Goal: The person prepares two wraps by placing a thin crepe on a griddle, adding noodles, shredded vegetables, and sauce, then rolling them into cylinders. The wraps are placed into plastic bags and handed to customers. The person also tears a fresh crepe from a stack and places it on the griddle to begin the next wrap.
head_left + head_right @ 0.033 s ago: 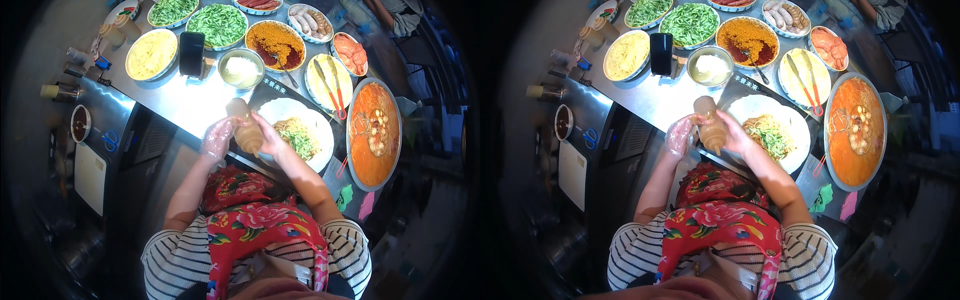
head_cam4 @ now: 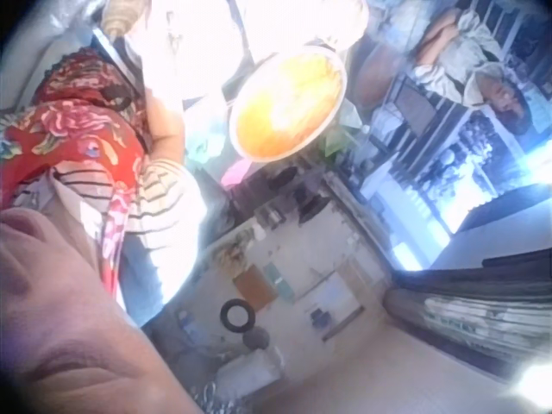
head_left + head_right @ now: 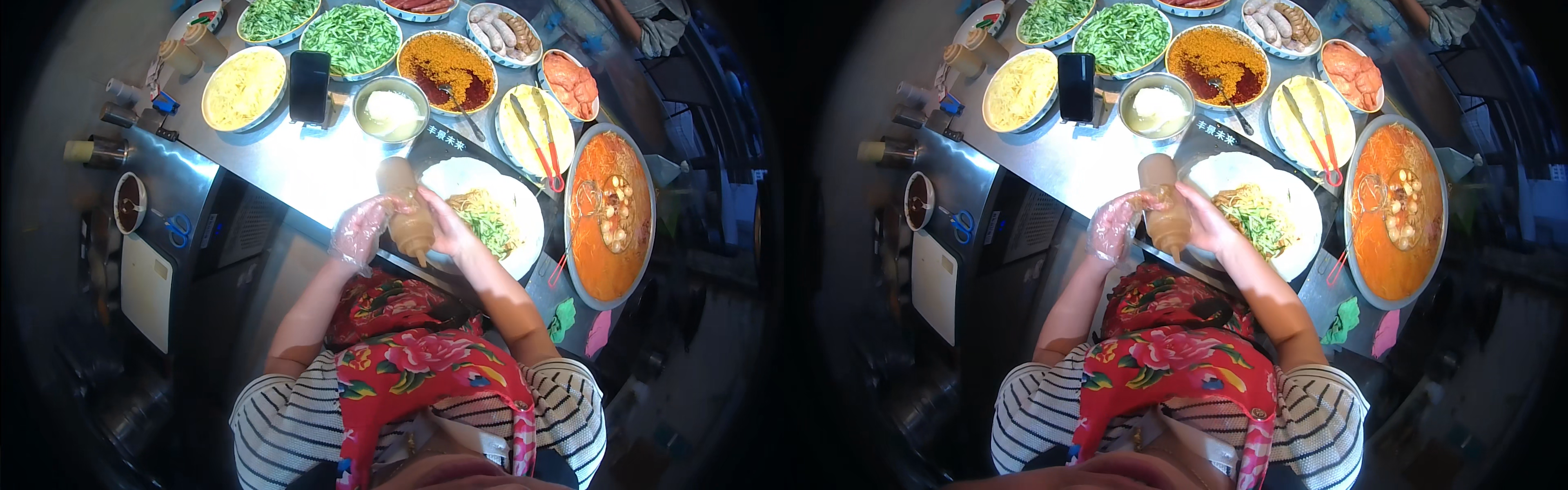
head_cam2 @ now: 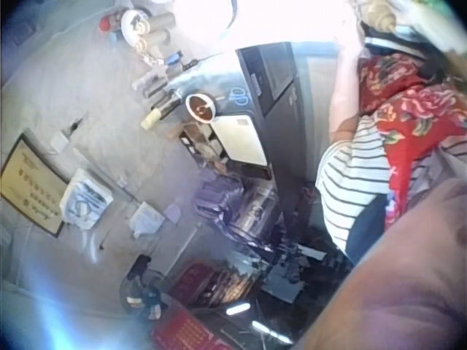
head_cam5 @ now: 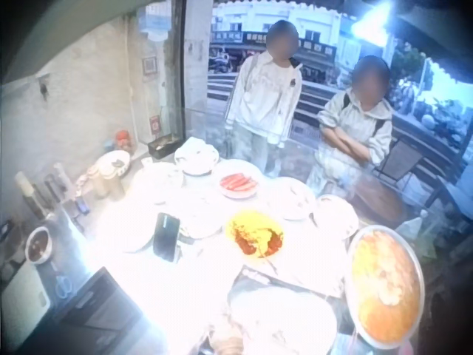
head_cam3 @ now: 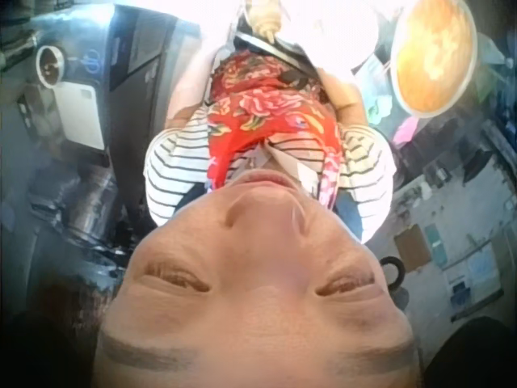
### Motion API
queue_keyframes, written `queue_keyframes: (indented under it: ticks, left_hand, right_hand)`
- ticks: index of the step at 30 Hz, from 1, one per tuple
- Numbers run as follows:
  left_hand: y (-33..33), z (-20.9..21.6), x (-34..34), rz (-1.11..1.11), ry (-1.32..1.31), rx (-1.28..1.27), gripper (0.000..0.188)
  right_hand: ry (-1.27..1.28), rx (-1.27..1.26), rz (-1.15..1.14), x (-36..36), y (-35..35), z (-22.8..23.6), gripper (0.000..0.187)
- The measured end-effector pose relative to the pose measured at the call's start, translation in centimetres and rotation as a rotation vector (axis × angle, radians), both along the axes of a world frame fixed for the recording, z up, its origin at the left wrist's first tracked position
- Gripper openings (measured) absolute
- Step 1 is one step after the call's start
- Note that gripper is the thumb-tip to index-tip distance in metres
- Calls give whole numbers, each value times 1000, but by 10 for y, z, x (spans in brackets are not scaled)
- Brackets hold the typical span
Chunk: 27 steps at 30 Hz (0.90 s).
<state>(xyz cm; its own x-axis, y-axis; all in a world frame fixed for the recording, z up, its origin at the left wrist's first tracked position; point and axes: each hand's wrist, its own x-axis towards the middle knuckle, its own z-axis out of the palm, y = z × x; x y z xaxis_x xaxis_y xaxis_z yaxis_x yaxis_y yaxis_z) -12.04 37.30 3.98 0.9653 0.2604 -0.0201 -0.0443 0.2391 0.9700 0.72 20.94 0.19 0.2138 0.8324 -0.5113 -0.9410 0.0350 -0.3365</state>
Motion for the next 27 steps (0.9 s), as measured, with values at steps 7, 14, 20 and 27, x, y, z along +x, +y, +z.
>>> queue_keyframes:
  ticks: [7, 14, 20, 27]
  left_hand:
    - [-41, 36, 22, -119, -124, 165, 38]
    - [-52, 34, 22, -100, -71, 256, 33]
    - [-71, 30, 11, -76, 19, 242, 31]
    - [-76, 30, 5, -48, -28, 301, 30]
  right_hand:
    - [-968, -285, -401, 22, -83, 51, 72]
    - [-1284, -566, -748, 59, -101, 82, 68]
    - [-1329, -655, -701, 59, -148, 93, 67]
    - [-1359, -730, -654, 49, -183, 91, 66]
